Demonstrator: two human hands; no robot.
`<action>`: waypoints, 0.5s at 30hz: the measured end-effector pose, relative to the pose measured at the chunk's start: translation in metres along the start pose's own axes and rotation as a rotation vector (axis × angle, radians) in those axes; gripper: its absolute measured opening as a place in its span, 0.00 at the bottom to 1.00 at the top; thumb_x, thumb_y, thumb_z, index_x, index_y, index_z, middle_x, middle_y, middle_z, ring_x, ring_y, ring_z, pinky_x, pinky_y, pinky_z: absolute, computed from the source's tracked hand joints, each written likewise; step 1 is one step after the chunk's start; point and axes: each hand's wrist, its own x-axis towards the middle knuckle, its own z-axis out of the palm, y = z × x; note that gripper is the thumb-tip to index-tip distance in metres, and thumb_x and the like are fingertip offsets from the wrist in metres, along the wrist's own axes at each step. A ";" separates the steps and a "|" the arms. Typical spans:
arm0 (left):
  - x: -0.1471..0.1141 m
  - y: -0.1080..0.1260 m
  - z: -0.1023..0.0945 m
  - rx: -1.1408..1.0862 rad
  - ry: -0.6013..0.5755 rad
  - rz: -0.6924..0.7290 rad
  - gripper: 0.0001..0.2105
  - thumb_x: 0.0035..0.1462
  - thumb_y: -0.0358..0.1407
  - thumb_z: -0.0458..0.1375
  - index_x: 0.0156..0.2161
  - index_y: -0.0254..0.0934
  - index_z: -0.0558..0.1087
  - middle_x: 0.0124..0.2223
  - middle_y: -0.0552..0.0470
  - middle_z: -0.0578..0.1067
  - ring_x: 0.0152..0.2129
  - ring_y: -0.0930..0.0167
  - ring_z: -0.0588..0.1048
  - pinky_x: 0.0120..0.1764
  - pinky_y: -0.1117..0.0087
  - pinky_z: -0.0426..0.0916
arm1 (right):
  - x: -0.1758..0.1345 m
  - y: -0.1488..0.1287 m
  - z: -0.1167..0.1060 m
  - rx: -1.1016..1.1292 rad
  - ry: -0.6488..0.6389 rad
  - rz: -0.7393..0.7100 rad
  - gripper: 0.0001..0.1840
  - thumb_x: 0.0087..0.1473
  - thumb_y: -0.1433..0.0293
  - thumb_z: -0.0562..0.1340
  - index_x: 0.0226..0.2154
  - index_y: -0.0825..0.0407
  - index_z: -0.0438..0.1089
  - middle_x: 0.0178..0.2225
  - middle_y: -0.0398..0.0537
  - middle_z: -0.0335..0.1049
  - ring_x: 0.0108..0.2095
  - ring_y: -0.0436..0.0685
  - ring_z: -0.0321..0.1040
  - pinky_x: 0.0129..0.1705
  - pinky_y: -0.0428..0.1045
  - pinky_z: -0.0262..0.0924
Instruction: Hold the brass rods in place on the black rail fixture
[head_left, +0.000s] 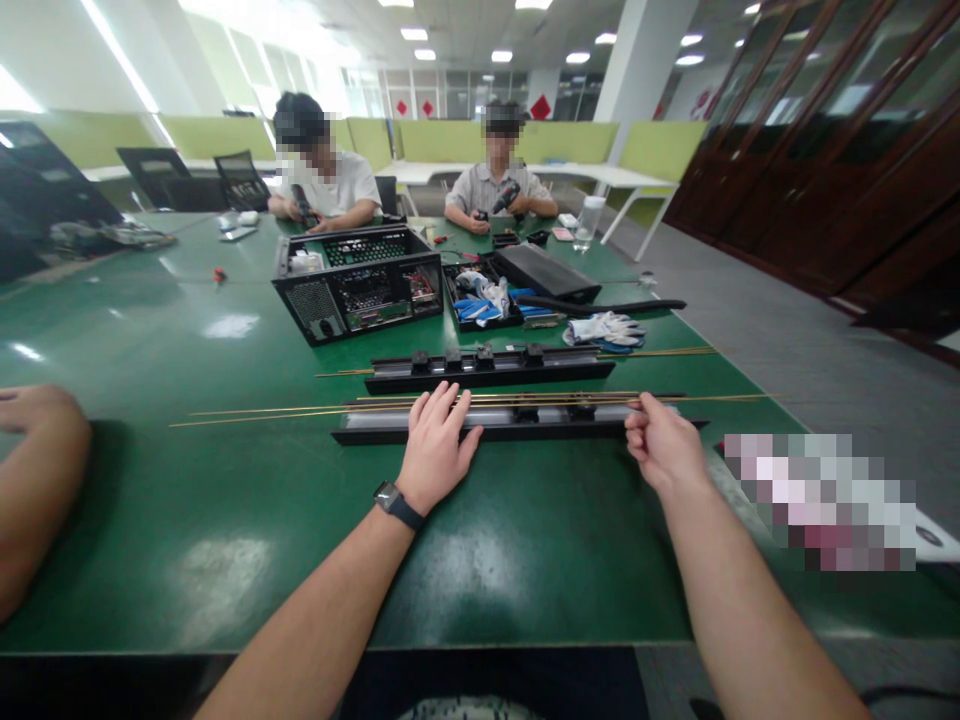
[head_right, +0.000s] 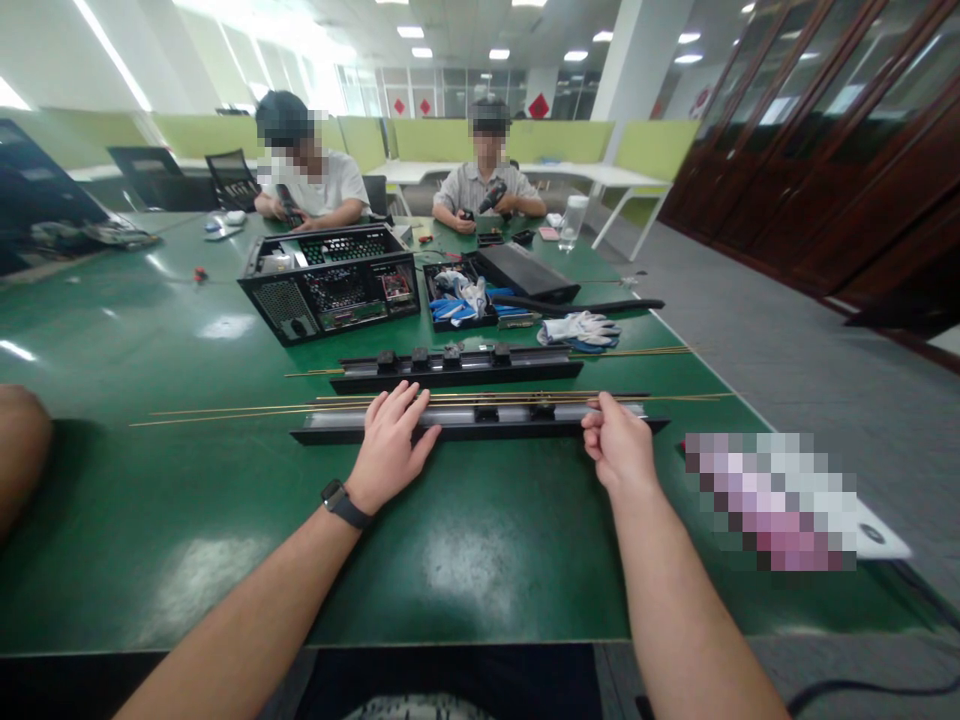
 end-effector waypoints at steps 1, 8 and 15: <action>0.000 0.000 0.000 0.001 -0.003 -0.001 0.23 0.68 0.41 0.54 0.65 0.38 0.66 0.66 0.39 0.69 0.68 0.56 0.62 0.68 0.47 0.54 | -0.001 0.001 0.001 -0.012 -0.029 0.000 0.15 0.52 0.59 0.71 0.31 0.54 0.72 0.18 0.40 0.67 0.11 0.44 0.53 0.08 0.40 0.40; 0.000 0.000 0.000 0.005 -0.017 -0.004 0.23 0.68 0.42 0.54 0.65 0.37 0.67 0.66 0.39 0.69 0.68 0.56 0.62 0.68 0.48 0.55 | -0.007 0.005 0.004 -0.069 -0.183 -0.005 0.21 0.47 0.55 0.74 0.31 0.55 0.72 0.19 0.41 0.69 0.11 0.44 0.53 0.08 0.39 0.40; 0.000 0.001 -0.001 -0.008 -0.009 -0.013 0.23 0.68 0.41 0.55 0.65 0.37 0.67 0.66 0.40 0.69 0.68 0.57 0.62 0.68 0.48 0.54 | -0.007 0.004 0.004 -0.047 -0.142 0.007 0.21 0.46 0.56 0.75 0.31 0.55 0.72 0.18 0.41 0.68 0.11 0.44 0.54 0.09 0.39 0.40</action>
